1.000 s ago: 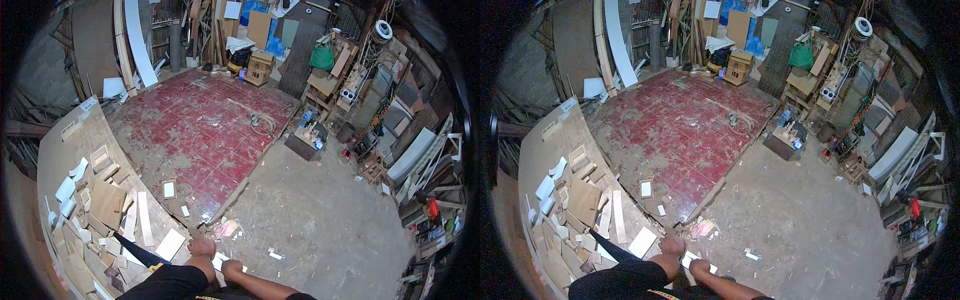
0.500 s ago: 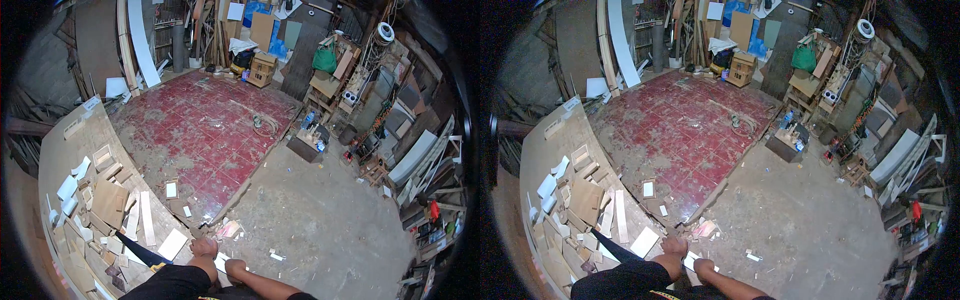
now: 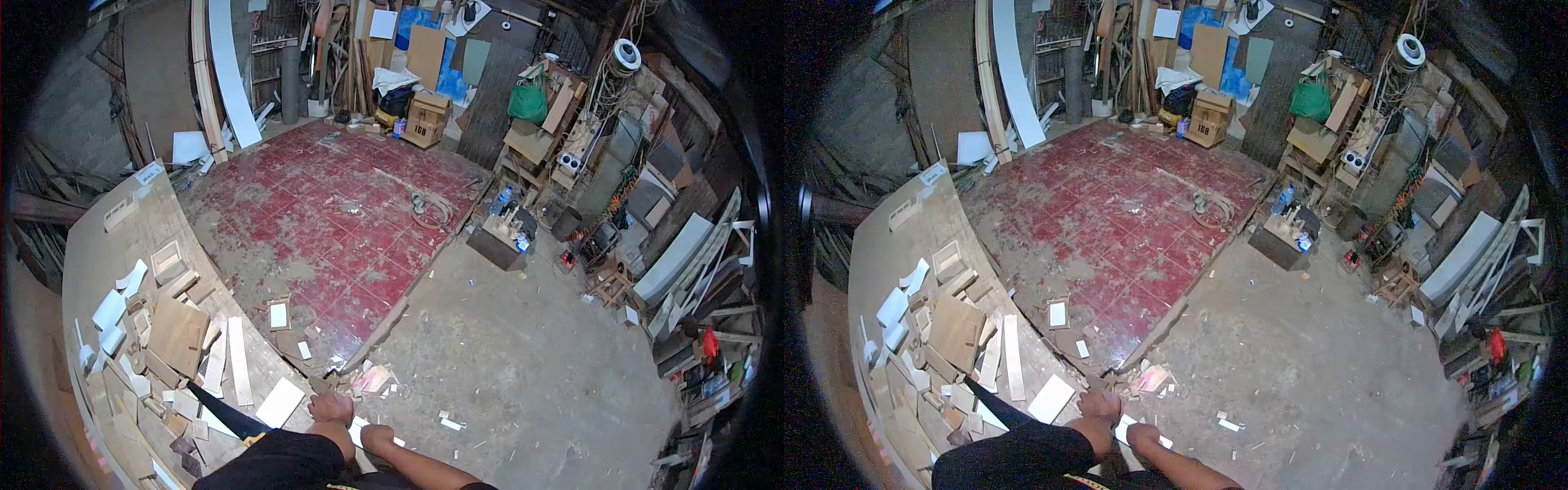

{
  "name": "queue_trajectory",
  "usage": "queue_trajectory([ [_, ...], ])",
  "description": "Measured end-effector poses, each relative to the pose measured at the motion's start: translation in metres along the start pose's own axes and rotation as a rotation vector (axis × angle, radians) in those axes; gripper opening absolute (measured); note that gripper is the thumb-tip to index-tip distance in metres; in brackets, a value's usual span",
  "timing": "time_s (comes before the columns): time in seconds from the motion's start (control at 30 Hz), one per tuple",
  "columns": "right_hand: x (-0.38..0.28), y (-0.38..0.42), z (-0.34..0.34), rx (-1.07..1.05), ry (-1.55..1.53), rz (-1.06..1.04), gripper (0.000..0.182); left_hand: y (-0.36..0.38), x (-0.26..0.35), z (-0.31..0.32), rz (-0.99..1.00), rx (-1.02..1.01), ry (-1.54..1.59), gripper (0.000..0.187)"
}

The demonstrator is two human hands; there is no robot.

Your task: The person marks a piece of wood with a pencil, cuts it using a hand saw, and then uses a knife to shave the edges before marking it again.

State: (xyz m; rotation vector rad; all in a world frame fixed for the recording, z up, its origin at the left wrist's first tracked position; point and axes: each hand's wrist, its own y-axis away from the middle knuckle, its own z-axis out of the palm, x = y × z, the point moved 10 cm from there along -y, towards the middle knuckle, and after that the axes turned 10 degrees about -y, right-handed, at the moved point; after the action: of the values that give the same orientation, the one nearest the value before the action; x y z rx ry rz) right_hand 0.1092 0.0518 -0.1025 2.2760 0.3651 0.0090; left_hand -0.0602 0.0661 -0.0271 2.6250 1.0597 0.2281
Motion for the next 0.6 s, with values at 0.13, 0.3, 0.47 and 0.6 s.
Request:
queue_trajectory([
  [0.13,0.004,0.035,-0.014,0.045,-0.045,-0.152,0.024,0.000,-0.001,0.000,0.026,0.007,-0.041,0.059],
  [0.3,0.008,0.084,-0.032,-0.043,-0.016,-0.047,0.025,-0.014,-0.004,0.025,-0.004,-0.035,-0.054,0.058],
  [0.47,-0.001,0.030,-0.010,0.029,-0.065,-0.040,0.023,-0.006,-0.003,0.008,-0.061,0.012,-0.024,0.056],
  [0.6,-0.001,0.014,-0.002,0.051,-0.092,-0.077,0.022,-0.002,0.000,0.000,-0.028,0.042,0.015,0.055],
])
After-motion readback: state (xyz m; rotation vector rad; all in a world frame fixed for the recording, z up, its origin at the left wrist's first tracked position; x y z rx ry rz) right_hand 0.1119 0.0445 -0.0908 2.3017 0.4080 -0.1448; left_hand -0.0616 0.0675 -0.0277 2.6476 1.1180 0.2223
